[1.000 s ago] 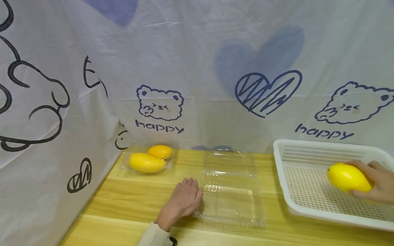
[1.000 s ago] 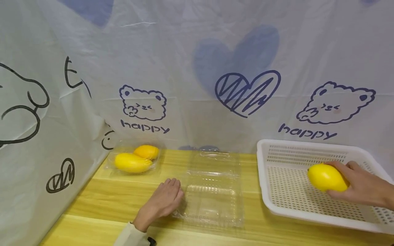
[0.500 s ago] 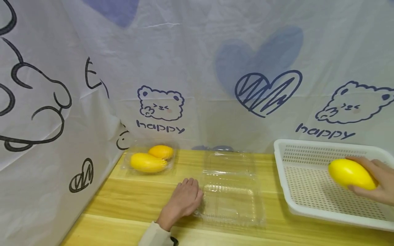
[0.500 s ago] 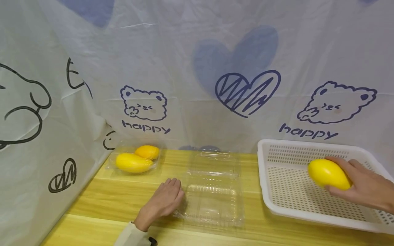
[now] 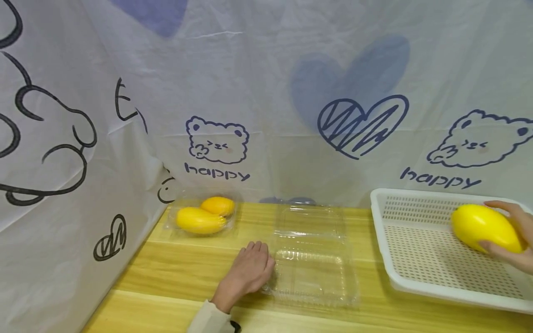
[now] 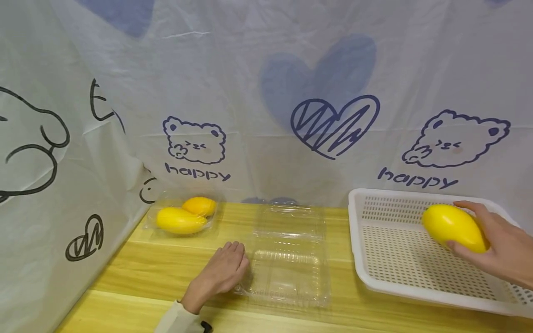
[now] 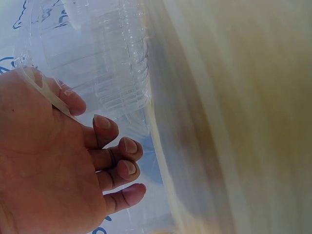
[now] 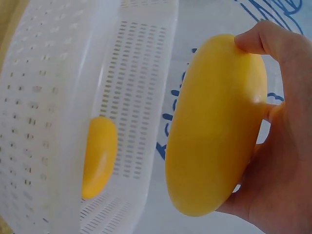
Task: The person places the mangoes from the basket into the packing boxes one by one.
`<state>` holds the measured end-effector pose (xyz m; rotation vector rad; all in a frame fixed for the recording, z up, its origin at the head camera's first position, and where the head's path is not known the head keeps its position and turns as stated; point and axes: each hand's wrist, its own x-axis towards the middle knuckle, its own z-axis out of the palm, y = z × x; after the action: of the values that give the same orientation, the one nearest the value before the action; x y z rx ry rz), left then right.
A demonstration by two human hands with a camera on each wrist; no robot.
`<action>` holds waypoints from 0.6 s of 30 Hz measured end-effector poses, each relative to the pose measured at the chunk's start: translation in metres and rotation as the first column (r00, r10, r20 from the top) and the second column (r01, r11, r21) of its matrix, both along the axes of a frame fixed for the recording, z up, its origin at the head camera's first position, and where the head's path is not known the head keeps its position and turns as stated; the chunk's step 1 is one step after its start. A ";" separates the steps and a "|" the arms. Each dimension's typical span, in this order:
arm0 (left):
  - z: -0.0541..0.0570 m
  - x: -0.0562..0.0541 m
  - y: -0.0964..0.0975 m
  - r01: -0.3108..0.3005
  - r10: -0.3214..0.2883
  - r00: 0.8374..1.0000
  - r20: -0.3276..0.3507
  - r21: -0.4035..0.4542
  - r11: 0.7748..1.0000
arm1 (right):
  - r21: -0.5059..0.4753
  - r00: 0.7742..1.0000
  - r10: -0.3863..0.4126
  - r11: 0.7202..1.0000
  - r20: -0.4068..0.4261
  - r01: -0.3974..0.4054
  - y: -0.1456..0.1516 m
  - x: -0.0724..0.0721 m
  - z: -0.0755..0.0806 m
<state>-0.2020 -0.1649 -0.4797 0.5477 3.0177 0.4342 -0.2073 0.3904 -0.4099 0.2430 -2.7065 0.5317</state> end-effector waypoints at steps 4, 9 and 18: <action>0.000 0.000 0.000 0.004 -0.004 1.000 0.003 0.002 1.000 | -0.035 1.000 -0.016 0.999 -0.019 0.015 0.001 0.004 -0.001; 0.000 0.000 -0.001 0.004 -0.004 1.000 0.010 -0.007 1.000 | -0.028 0.999 -0.025 0.999 -0.033 0.024 -0.006 0.007 0.002; 0.001 -0.001 -0.003 0.006 -0.007 1.000 -0.008 -0.022 1.000 | -0.065 0.992 -0.112 0.992 -0.050 0.108 -0.025 0.018 0.016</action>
<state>-0.2031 -0.1675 -0.4790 0.5590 3.0235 0.3997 -0.1892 0.3650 -0.3938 0.0895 -2.6284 0.5674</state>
